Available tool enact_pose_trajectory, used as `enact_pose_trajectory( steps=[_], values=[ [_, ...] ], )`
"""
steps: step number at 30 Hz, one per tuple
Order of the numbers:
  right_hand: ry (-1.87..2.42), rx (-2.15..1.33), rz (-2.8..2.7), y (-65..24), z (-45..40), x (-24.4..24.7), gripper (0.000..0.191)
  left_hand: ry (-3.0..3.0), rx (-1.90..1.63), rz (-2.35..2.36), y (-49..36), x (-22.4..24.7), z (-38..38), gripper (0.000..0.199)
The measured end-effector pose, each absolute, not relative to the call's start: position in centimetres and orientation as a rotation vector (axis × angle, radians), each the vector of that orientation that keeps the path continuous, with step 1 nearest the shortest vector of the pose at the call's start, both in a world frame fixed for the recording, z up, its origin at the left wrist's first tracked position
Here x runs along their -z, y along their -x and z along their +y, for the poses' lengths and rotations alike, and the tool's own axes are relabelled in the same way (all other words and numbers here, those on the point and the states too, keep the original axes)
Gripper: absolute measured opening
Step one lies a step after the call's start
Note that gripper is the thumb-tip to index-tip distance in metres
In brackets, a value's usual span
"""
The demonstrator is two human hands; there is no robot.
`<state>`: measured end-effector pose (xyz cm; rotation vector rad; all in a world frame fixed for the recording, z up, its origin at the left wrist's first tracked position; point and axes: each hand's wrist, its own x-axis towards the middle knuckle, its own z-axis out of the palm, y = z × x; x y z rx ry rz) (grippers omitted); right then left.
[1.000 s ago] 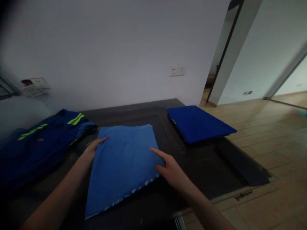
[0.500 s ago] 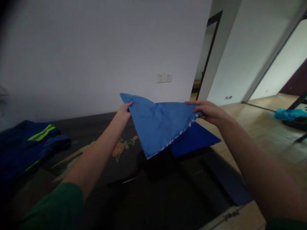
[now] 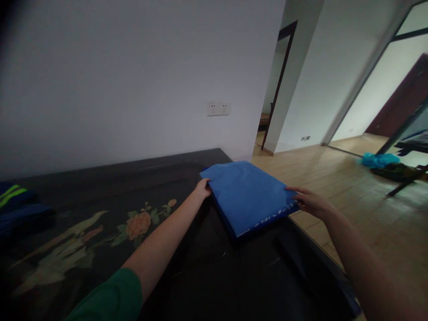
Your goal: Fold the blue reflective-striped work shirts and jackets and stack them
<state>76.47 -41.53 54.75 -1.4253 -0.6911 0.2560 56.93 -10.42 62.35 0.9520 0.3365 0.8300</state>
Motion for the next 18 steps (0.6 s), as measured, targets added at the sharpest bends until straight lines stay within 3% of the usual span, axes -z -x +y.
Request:
enact_pose_trajectory(
  steps=[4,11,18],
  values=[
    [1.435,-0.153,-0.628,-77.3,-41.4,-51.9,0.038,-1.049,-0.854,0.392,-57.3,-60.7,-8.8,0.045],
    [1.374,-0.139,-0.632,-77.3,-41.5,-52.1,0.046,-1.356,-1.154,0.275,-58.1,-61.4,-7.3,0.086],
    [1.555,-0.001,-0.673,-77.1,-41.8,-50.8,0.037,-1.552,-1.191,0.362,-56.9,-61.3,-6.8,0.098]
  ],
)
